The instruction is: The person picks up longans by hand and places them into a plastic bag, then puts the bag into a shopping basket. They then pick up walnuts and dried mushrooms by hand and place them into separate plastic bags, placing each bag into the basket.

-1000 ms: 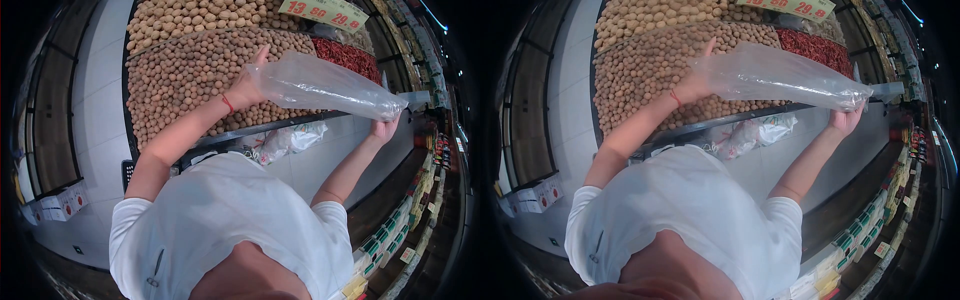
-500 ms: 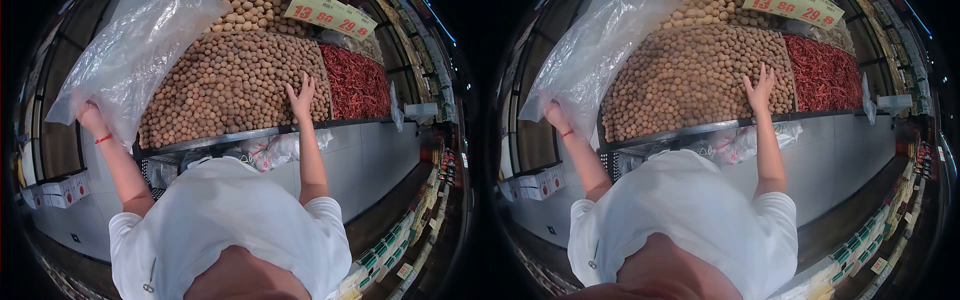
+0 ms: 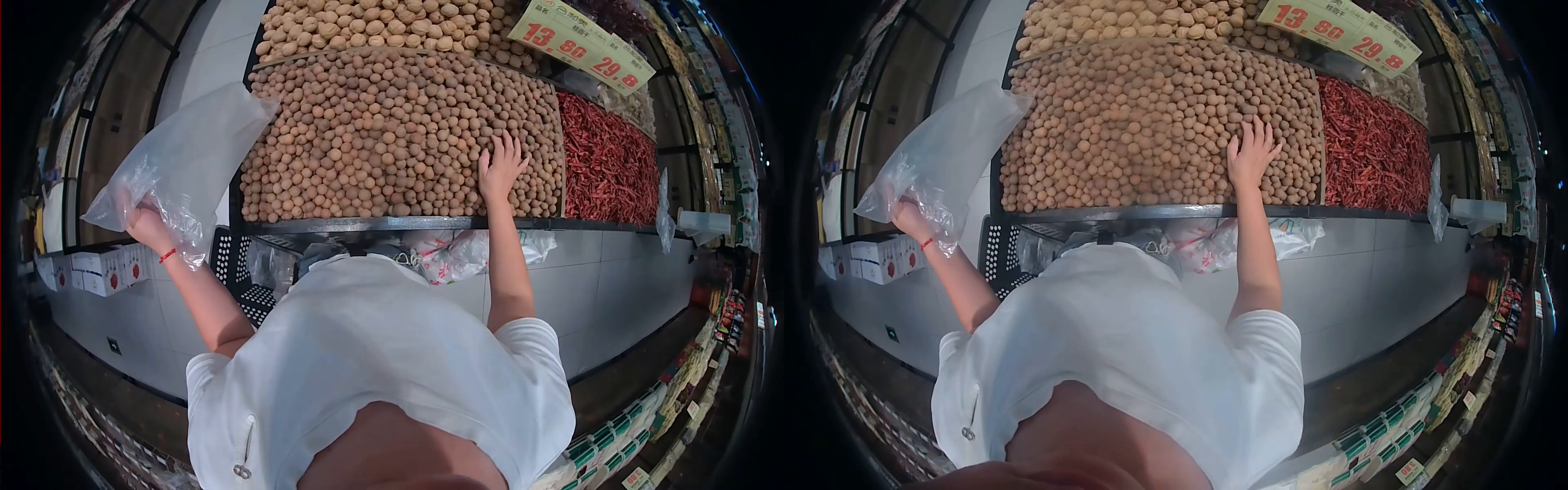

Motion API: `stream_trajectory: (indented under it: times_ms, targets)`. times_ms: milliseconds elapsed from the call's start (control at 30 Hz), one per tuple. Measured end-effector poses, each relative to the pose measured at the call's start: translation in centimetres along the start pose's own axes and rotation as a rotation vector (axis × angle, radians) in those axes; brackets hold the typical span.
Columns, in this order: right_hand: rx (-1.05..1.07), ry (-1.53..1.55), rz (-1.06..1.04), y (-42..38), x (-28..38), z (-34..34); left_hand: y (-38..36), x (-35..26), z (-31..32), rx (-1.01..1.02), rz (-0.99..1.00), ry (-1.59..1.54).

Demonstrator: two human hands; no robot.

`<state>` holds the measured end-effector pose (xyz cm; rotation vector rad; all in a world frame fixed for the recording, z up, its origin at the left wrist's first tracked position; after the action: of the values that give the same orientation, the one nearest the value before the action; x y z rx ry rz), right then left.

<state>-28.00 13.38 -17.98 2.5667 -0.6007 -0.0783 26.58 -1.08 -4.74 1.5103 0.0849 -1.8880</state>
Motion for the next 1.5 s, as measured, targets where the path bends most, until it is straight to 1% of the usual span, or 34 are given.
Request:
stream_trajectory:
  times_ms: [33, 67, 133, 167, 233, 267, 333, 367, 467, 533, 567, 633, 667, 733, 800, 867, 900, 933, 1000, 1033, 1067, 1133, 1167, 1233, 1267, 1333, 1400, 1467, 1500]
  targets:
    - [-0.004, -0.007, -0.001, -0.1, 0.0, 0.0, 0.0, -0.2, 0.4, -0.039, -0.045, -0.118]
    - [-0.004, -0.007, 0.001, -0.2, 0.0, 0.1, 0.2, -0.2, 0.6, -0.037, -0.044, -0.118]
    - [-0.025, 0.011, 0.008, -0.3, 0.1, -0.1, 0.4, -0.1, 1.1, 0.008, -0.044, -0.243]
    - [-0.024, 0.008, 0.014, -0.5, 0.0, -0.2, 0.5, 0.1, 1.1, 0.013, -0.048, -0.244]
    - [-0.058, -0.011, -0.003, -0.5, -0.1, -0.4, 0.6, 0.0, 1.4, -0.034, -0.009, -0.109]
    - [-0.061, -0.012, -0.002, -0.6, -0.2, -0.4, 0.5, 0.0, 1.6, -0.034, -0.008, -0.112]
    - [-0.036, -0.027, 0.043, -1.3, -0.6, -0.2, -0.4, -1.7, 3.0, -0.113, -0.037, -0.279]
    - [-0.040, -0.014, 0.040, -1.6, -0.8, -0.2, -0.2, -1.9, 3.0, -0.117, -0.036, -0.278]
    - [-0.002, -0.014, 0.051, -1.9, -0.8, -0.1, 0.5, -2.3, 1.8, -0.138, -0.072, -0.352]
    - [-0.020, 0.013, 0.058, -1.7, -0.7, -0.4, 1.3, -2.5, 0.4, -0.213, -0.011, -0.204]
    - [-0.038, 0.028, 0.065, -1.7, -0.8, -0.6, 1.6, -2.7, -0.3, -0.228, -0.002, -0.195]
    - [-0.092, 0.097, 0.076, -1.1, -0.4, -1.7, 1.9, -3.7, -1.7, -0.227, 0.003, -0.330]
    - [-0.098, 0.119, 0.083, -0.7, 0.0, -2.6, 1.8, -4.2, -2.7, -0.252, 0.020, -0.315]
    - [-0.150, 0.239, 0.059, -0.1, 0.8, -3.8, 1.6, -5.3, -4.9, -0.286, 0.078, -0.159]
    - [-0.123, 0.279, 0.020, 0.3, 2.6, -4.5, 1.8, -5.3, -8.4, -0.317, 0.122, -0.079]
    - [-0.109, 0.365, -0.109, 0.4, 5.3, -4.8, 0.6, -5.4, -10.4, -0.343, 0.159, -0.006]
    - [-0.036, 0.402, -0.189, 0.5, 7.2, -5.3, -0.5, -5.6, -10.7, -0.343, 0.177, 0.079]
    - [0.025, 0.402, -0.264, 0.3, 9.0, -5.1, -1.6, -5.9, -10.8, -0.346, 0.193, 0.165]
    - [0.116, 0.377, -0.431, 0.3, 11.9, -4.3, -3.8, -6.3, -10.6, -0.390, 0.208, 0.185]
    - [0.128, 0.397, -0.464, 0.7, 12.7, -3.8, -4.8, -6.6, -11.1, -0.414, 0.220, 0.193]
    - [0.158, 0.307, -0.499, 0.9, 13.6, -3.0, -5.6, -7.1, -12.6, -0.446, 0.234, 0.220]
    - [0.178, 0.180, -0.543, 1.4, 14.8, -1.9, -6.8, -8.1, -16.5, -0.525, 0.101, 0.483]
    - [0.182, 0.150, -0.556, 1.7, 15.2, -1.7, -7.4, -8.9, -18.6, -0.555, 0.113, 0.505]
    - [0.185, 0.093, -0.565, 2.1, 15.7, -1.2, -8.7, -10.7, -21.3, -0.367, 0.397, 0.920]
    - [0.161, 0.093, -0.571, 2.1, 15.8, -1.0, -9.6, -11.2, -22.4, -0.381, 0.396, 0.937]
    - [0.140, 0.133, -0.575, 2.3, 16.3, -1.0, -11.8, -11.8, -23.8, -0.601, 0.077, 0.651]
    - [0.127, 0.164, -0.588, 2.5, 17.3, -0.8, -13.9, -11.4, -24.1, -0.637, 0.059, 0.596]
    - [0.113, 0.188, -0.594, 2.8, 18.3, -0.4, -15.7, -10.3, -25.1, -0.801, -0.184, 0.465]
    - [0.105, 0.179, -0.604, 3.0, 18.7, 0.0, -16.0, -9.6, -24.5, -0.803, -0.146, 0.452]
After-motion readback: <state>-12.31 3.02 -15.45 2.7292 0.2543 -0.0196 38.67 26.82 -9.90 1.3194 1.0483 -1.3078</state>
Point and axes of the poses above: each hand's wrist, its own y-axis towards the middle knuckle, its own z-axis out of the palm, x = y × z, the point moved 2 cm from there along y, towards the middle knuckle, and after that the axes turned 11 degrees about -y, right-handed, at the moved point
